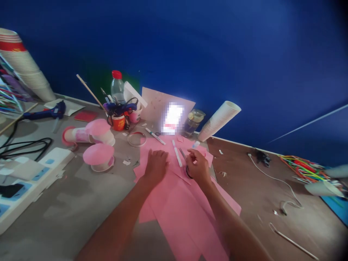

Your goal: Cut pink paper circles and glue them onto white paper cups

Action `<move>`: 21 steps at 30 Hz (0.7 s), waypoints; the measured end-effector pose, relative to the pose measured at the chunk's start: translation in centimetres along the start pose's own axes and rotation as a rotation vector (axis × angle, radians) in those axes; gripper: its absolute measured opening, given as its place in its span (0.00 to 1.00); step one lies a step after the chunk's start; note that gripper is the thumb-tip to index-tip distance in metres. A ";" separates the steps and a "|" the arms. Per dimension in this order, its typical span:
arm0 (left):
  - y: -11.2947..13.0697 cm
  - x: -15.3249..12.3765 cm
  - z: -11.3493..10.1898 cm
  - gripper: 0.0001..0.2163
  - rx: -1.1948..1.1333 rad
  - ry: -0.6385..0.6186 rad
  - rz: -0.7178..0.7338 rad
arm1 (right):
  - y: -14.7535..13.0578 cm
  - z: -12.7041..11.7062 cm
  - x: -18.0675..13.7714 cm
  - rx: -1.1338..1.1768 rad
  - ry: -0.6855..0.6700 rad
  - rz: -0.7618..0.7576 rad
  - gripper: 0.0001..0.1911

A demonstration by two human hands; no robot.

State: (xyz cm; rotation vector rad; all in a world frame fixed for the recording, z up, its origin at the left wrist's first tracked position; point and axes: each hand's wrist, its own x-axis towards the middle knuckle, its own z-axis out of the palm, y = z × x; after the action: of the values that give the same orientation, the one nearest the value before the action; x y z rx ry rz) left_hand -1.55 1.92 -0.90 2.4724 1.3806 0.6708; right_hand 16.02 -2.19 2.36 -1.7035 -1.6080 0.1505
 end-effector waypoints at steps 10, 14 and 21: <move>-1.3 0.5 0.0 0.07 -0.080 0.112 -0.145 | 0.0 2.3 -1.0 -0.434 -0.151 -0.174 0.24; -1.3 0.4 0.1 0.08 -0.016 0.069 -0.111 | 0.4 2.2 -1.1 -0.408 -0.104 -0.121 0.24; -0.8 0.3 -0.1 0.10 0.091 0.008 -0.029 | 1.5 1.0 -0.9 -0.338 0.060 -0.037 0.24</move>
State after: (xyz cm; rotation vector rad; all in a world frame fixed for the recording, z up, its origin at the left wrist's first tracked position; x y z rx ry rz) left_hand -2.05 2.63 -1.04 2.5160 1.4784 0.6261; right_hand 16.52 -2.42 0.42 -1.9083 -1.6899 -0.2007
